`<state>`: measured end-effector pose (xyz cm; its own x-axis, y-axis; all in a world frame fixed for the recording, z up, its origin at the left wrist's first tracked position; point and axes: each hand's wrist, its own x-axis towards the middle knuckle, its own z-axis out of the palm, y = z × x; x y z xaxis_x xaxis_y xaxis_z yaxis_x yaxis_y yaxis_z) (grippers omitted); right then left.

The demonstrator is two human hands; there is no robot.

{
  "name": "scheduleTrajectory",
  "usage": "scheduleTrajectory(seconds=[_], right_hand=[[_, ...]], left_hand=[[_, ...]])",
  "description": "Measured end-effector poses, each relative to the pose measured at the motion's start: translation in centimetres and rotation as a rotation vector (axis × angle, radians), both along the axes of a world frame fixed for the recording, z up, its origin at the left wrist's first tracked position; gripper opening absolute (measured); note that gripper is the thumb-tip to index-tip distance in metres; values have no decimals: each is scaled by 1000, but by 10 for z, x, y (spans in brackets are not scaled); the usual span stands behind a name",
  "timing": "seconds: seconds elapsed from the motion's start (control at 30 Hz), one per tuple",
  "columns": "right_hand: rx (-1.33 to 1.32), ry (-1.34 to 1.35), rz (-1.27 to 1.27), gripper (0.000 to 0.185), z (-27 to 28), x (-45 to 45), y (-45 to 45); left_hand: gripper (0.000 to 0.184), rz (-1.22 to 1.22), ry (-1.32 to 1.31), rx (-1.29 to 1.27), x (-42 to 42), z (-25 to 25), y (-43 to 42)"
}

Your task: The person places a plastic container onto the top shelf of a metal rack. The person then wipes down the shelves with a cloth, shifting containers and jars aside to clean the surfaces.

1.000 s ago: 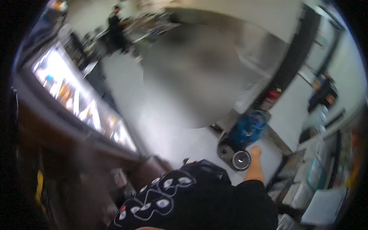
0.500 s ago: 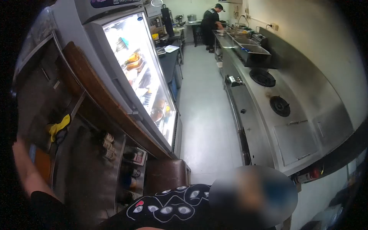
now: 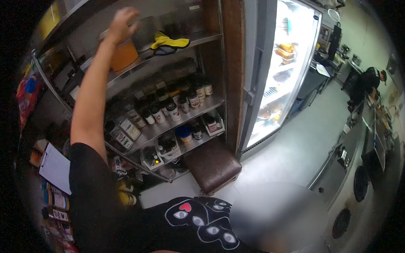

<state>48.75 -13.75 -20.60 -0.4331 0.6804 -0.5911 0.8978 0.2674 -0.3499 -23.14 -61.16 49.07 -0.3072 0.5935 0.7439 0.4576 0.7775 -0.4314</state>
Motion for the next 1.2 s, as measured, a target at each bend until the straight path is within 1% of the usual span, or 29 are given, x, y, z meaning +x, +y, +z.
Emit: scheduleTrajectory(seconds=[0.1,0.17,0.2,0.23,0.27,0.3,0.4,0.5,0.57,0.6,0.7,0.73,0.83,0.87,0.9,0.97,1.0,1.03,1.1,1.17,1.2], right_hand=[[-143,99,-155,21,26,-24,17],[-158,205,-257,18,35,-57,30],[-149,262,-295,17,36,-76,36],[-141,320,-340,15,26,-93,50],[-75,358,-164,20,14,-109,68],[-74,388,-125,22,24,-131,70],[-33,524,-16,28,64,-204,72],[41,732,21,28,144,-253,27],[20,760,41,29,147,-261,13],[11,773,51,30,147,-264,6],[10,686,26,27,129,-252,-25],[-24,649,-53,26,122,-245,-37],[-92,525,-224,24,86,-208,-69],[-149,485,-285,25,79,-193,-81],[-206,447,-346,27,70,-178,-93],[-30,201,-137,27,32,-141,-102],[13,183,-59,28,37,-132,-108],[60,166,18,30,41,-124,-114],[74,139,84,29,42,-128,-104],[70,134,115,28,39,-148,-79],[75,147,133,27,37,-162,-62]], left_hand=[[35,25,-414,-63,30,-52,20],[39,-7,-455,4,25,-80,30],[40,-40,-403,49,15,-94,31],[42,-77,-349,94,10,-100,34],[52,109,-600,103,20,-90,44],[55,121,-587,164,-1,-100,42],[60,150,-655,294,-27,-102,48],[72,177,-709,380,-57,-102,54],[81,188,-760,441,-69,-104,60],[95,219,-823,485,-76,-105,64],[109,370,-946,433,-106,-114,76],[118,431,-975,364,-117,-112,79],[118,298,-1106,230,-181,-110,74],[110,315,-1033,164,-207,-115,72],[107,332,-1090,122,-203,-112,70],[101,367,-1186,37,-181,-89,67],[95,428,-1122,-3,-195,-91,71],[101,408,-1167,-38,-203,-91,77],[113,372,-1258,-100,-211,-88,88],[116,322,-1215,-109,-191,-84,107],[110,255,-1112,0,-208,-101,112]])
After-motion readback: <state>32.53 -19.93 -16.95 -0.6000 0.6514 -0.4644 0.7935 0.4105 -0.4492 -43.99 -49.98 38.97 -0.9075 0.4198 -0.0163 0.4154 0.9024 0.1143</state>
